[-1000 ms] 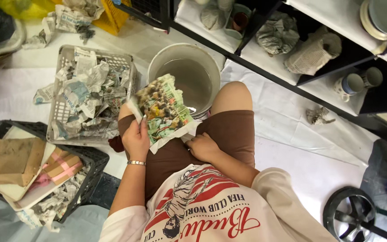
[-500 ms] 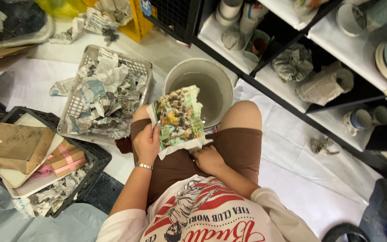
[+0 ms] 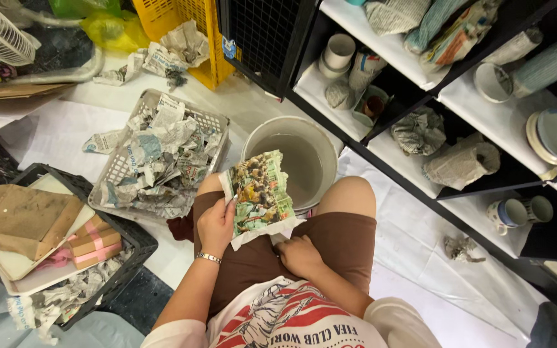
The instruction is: The person sits cross-legged and wraps small ceramic items, including a cup and a bowl, with newspaper. They wet the newspaper using a mug and water from a bucket, then fold and roll the paper to encase the items before placing them on a nearby shelf.
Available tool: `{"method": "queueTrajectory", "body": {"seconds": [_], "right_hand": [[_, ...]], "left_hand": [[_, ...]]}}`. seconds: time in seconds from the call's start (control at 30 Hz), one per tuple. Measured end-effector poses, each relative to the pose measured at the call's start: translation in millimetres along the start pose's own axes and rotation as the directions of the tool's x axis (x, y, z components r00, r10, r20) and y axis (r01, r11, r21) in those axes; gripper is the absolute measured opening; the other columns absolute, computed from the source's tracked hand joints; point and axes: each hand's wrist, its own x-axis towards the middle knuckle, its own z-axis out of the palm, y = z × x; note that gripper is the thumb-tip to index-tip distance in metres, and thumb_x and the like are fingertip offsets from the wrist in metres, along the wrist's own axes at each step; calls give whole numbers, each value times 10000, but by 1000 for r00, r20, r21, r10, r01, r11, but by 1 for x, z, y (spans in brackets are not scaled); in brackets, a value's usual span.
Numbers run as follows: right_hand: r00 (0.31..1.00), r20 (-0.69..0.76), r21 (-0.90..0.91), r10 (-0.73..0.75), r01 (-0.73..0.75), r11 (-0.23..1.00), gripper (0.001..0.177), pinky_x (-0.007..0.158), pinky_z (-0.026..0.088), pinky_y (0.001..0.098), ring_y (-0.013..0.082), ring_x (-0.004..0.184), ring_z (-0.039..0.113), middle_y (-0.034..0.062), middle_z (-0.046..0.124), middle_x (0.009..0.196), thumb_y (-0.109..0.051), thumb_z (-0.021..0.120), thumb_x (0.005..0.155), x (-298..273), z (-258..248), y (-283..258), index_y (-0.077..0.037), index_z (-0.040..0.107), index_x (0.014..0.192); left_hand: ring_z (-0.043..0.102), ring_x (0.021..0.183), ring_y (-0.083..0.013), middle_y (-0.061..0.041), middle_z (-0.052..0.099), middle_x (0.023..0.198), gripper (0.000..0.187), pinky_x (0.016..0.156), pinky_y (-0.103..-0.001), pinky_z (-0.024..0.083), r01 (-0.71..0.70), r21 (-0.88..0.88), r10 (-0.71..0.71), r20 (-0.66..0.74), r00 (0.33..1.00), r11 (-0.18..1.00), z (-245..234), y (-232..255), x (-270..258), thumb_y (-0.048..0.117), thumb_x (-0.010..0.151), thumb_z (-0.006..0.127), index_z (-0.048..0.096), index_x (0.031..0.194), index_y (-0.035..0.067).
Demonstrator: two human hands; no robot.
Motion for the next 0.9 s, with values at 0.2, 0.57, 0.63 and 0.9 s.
{"method": "queueTrajectory", "body": {"seconds": [0.2, 0.57, 0.63, 0.9], "right_hand": [[1000, -27, 28, -16, 16, 999, 243, 895, 428, 436, 272, 1004, 649, 70, 732, 1017, -202, 575, 892, -2, 1, 3, -161, 727, 1077], [823, -569, 131, 6, 83, 988, 126, 754, 523, 495, 358, 821, 655, 157, 685, 879, -161, 619, 918, -23, -69, 62, -89, 688, 996], [589, -798, 121, 132, -58, 991, 88, 768, 513, 483, 350, 834, 640, 157, 665, 892, -127, 640, 967, -59, -113, 115, -67, 680, 1017], [-128, -992, 84, 6, -613, 785, 363, 931, 502, 438, 320, 1067, 612, 138, 640, 1241, 76, 638, 981, -268, -296, 295, 1, 597, 1333]], "left_hand": [[609, 597, -333, -138, 604, 637, 201, 551, -462, 451, 1, -11, -1, -11, 1000, 1000, 0, 1, 0, 254, 964, 697, 688, 856, 84], [625, 634, -366, -165, 639, 687, 204, 575, -476, 464, 60, 47, -61, 26, 998, 997, 6, -15, -5, 269, 975, 683, 703, 880, 90], [629, 634, -360, -158, 653, 709, 214, 574, -460, 472, 77, 43, -80, 53, 995, 996, 4, -22, -7, 279, 1000, 666, 701, 903, 91], [572, 564, -314, -151, 616, 678, 311, 597, -418, 471, 160, 118, -171, 90, 981, 980, 6, -42, -16, 303, 1049, 686, 663, 872, 49]]}}
